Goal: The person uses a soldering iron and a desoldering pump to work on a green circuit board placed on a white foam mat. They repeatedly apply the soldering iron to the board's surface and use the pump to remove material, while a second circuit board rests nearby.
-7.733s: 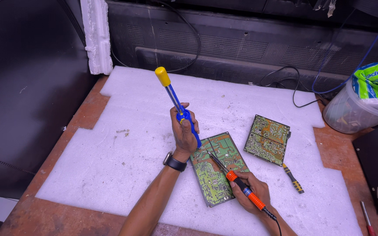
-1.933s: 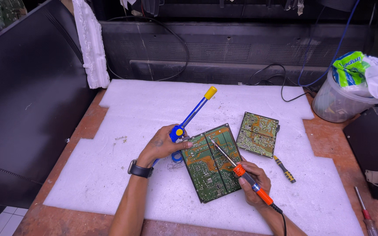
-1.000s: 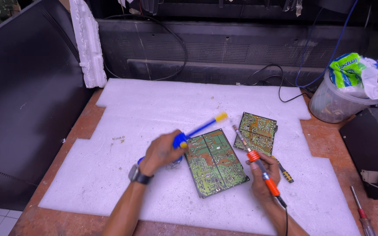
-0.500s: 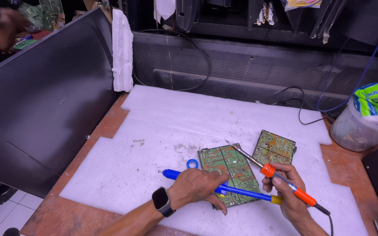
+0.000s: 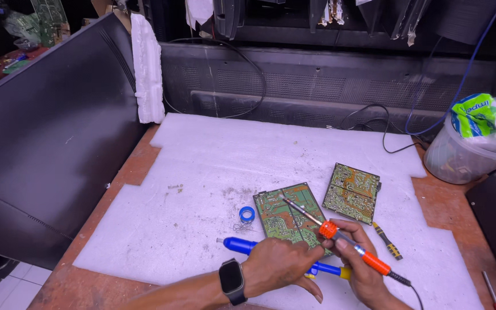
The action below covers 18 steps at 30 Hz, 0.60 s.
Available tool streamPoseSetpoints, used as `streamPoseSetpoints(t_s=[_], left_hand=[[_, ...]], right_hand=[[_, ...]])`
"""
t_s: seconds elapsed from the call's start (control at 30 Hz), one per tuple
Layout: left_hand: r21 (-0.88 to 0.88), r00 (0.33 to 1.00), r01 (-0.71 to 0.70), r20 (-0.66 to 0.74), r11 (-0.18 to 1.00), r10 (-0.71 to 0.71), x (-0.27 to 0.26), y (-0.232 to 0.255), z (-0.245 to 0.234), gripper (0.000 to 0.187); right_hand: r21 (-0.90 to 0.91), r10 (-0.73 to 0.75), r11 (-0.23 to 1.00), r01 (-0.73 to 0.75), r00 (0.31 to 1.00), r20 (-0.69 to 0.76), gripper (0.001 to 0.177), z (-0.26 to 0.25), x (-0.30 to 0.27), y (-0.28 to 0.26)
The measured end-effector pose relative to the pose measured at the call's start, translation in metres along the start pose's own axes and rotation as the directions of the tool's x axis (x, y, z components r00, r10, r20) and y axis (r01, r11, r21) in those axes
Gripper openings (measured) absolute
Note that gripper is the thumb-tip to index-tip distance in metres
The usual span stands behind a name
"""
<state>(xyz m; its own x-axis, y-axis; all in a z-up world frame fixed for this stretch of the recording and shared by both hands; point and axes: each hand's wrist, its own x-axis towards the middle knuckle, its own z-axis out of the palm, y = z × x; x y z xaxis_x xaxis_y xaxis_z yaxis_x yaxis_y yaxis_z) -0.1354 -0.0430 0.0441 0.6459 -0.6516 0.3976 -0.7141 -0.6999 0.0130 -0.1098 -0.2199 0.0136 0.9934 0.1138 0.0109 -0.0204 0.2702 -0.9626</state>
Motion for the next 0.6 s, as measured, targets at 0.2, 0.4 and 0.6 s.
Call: streamPoseSetpoints(t_s=[0.2,0.4,0.6], left_hand=[[-0.018,0.999,-0.007,0.053,1.0,0.008,0.002,0.005,0.008,0.069],[0.088,0.998,0.045,0.034,0.995,-0.048,0.009,0.018,0.021,0.075],[0.136,0.998,0.001,-0.066,0.991,0.008,0.014,0.014,0.022,0.071]], right_hand=[[0.096,0.068,0.993,-0.068,0.998,0.005,0.04,0.001,-0.004,0.014],[-0.041,0.058,0.997,-0.059,0.998,-0.018,0.036,0.017,-0.002,0.0],[-0.093,-0.016,0.996,0.007,0.995,-0.096,0.035,0.016,0.004,0.0]])
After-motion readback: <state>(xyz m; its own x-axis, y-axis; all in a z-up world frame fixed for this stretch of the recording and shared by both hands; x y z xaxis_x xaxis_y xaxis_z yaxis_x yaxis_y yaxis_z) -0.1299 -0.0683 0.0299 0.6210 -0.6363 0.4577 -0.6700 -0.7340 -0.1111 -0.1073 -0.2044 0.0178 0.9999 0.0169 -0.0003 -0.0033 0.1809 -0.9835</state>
